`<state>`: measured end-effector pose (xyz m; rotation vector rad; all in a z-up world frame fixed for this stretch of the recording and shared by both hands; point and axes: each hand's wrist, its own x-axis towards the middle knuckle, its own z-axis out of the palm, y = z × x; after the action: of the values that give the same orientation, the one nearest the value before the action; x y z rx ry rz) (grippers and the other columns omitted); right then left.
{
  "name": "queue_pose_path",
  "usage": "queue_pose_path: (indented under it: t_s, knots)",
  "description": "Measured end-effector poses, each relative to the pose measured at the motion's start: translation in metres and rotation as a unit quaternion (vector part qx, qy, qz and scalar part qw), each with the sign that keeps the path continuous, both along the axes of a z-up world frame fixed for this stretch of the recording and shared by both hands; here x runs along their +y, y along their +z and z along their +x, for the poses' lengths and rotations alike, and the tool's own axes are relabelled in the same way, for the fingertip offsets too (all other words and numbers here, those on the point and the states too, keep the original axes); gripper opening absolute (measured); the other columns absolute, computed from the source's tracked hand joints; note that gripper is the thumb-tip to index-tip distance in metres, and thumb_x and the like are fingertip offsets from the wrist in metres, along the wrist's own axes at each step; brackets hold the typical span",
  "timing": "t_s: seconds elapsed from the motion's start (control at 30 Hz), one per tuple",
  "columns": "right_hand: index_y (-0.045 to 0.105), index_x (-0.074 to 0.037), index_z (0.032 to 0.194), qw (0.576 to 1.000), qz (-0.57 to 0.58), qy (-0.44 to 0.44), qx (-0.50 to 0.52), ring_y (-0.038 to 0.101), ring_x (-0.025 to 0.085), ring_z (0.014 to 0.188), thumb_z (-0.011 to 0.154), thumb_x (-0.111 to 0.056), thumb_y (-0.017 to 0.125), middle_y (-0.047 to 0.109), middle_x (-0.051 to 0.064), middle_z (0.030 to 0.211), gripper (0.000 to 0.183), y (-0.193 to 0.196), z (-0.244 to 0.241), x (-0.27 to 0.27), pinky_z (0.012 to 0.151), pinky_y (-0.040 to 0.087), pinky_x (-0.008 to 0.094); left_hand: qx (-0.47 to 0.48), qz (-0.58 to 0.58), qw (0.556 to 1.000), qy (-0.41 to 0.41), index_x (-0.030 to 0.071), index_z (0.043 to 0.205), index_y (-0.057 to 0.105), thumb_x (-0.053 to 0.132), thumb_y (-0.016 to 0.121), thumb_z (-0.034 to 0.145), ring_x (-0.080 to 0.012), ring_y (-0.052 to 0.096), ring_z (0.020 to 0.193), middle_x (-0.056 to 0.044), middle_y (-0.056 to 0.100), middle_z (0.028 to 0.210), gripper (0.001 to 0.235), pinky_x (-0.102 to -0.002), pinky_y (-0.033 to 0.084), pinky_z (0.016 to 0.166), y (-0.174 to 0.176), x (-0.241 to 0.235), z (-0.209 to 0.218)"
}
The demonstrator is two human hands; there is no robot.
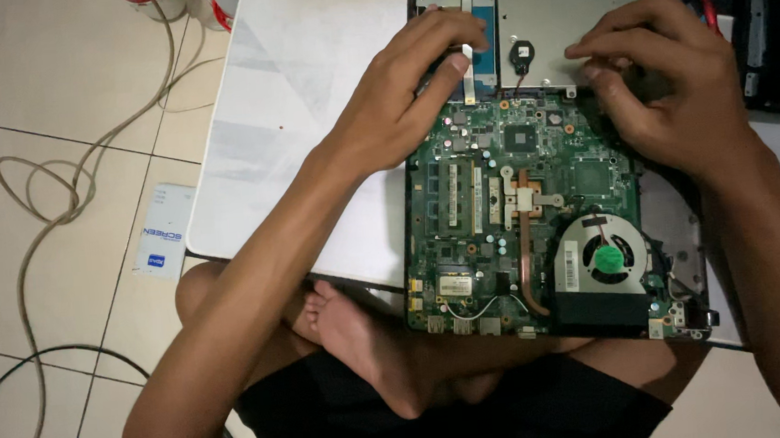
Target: The person uses a screwdriver to remove screws from a laptop motherboard and then detaches a small component. The person then picks up the laptop casing and removes a small part from it. Finally, the person reattaches the component to the motherboard.
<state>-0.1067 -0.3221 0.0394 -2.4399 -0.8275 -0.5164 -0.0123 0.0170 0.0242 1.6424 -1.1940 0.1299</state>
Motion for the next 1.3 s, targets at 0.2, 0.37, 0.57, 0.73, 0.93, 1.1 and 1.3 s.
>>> queue_pose_path:
  t_s: [0.2,0.37,0.57,0.73,0.93,1.1,1.3]
  knots:
    - [0.085,0.019,0.148,0.999,-0.027,-0.002,-0.023,0.071,0.048,0.131,0.122,0.023,0.074,0.069,0.037,0.146,0.028,0.0,0.002,-0.007,0.106,0.062,0.053,-0.024,0.022,0.999,0.035,0.009,0.141,0.065,0.022,0.039,0.132,-0.0358,0.066,0.148,-0.013,0.071,0.146,0.03,-0.062,0.029,0.144,-0.013,0.001,0.009]
    - [0.083,0.025,0.153,0.997,-0.022,-0.035,-0.061,0.068,0.054,0.136,0.145,0.009,0.057,0.074,0.041,0.144,0.031,0.005,-0.005,-0.04,0.12,0.051,0.062,-0.07,0.069,0.993,0.072,0.01,0.146,0.075,0.016,0.048,0.129,-0.0365,0.063,0.153,-0.012,0.069,0.154,0.032,-0.067,0.024,0.144,-0.025,-0.001,0.015]
    - [0.079,0.03,0.156,0.997,-0.024,-0.041,-0.059,0.069,0.055,0.135,0.152,-0.009,0.044,0.074,0.043,0.146,0.053,0.002,-0.005,-0.053,0.118,0.05,0.061,-0.111,0.078,0.988,0.08,0.009,0.133,0.082,0.006,0.064,0.121,-0.041,0.062,0.149,-0.019,0.067,0.151,0.022,-0.067,0.026,0.143,-0.019,0.0,0.012]
    - [0.083,0.021,0.154,0.997,-0.048,-0.042,-0.031,0.071,0.052,0.134,0.143,-0.005,0.059,0.071,0.039,0.143,0.038,0.004,-0.005,-0.035,0.11,0.054,0.059,-0.089,0.086,0.988,0.093,0.008,0.124,0.074,0.01,0.061,0.122,-0.0424,0.063,0.146,-0.018,0.062,0.15,0.014,-0.068,0.026,0.142,-0.008,0.003,0.008]
    - [0.085,0.017,0.155,0.989,-0.131,-0.027,-0.059,0.073,0.05,0.132,0.135,-0.001,0.078,0.073,0.035,0.142,0.028,-0.002,-0.001,-0.035,0.11,0.058,0.058,-0.105,0.065,0.984,0.132,0.006,0.129,0.071,0.027,0.043,0.13,-0.0362,0.064,0.144,-0.014,0.065,0.142,0.036,-0.065,0.025,0.141,-0.003,0.01,0.011]
    - [0.082,0.013,0.15,0.997,-0.072,-0.02,-0.003,0.07,0.048,0.133,0.125,-0.002,0.083,0.074,0.034,0.143,0.029,0.007,-0.006,0.0,0.112,0.055,0.057,-0.082,0.065,0.989,0.109,0.007,0.126,0.073,0.032,0.049,0.123,-0.0389,0.065,0.142,-0.018,0.068,0.141,0.034,-0.07,0.036,0.133,-0.006,0.005,0.011]
    - [0.08,-0.003,0.155,0.997,-0.069,-0.016,0.007,0.068,0.047,0.156,0.12,-0.018,0.085,0.075,0.026,0.168,0.038,0.016,-0.006,0.038,0.124,0.041,0.065,-0.094,0.116,0.989,0.013,0.012,0.143,0.066,0.028,0.056,0.12,-0.0365,0.059,0.15,-0.017,0.066,0.152,0.03,-0.065,0.038,0.134,-0.01,-0.007,0.005]
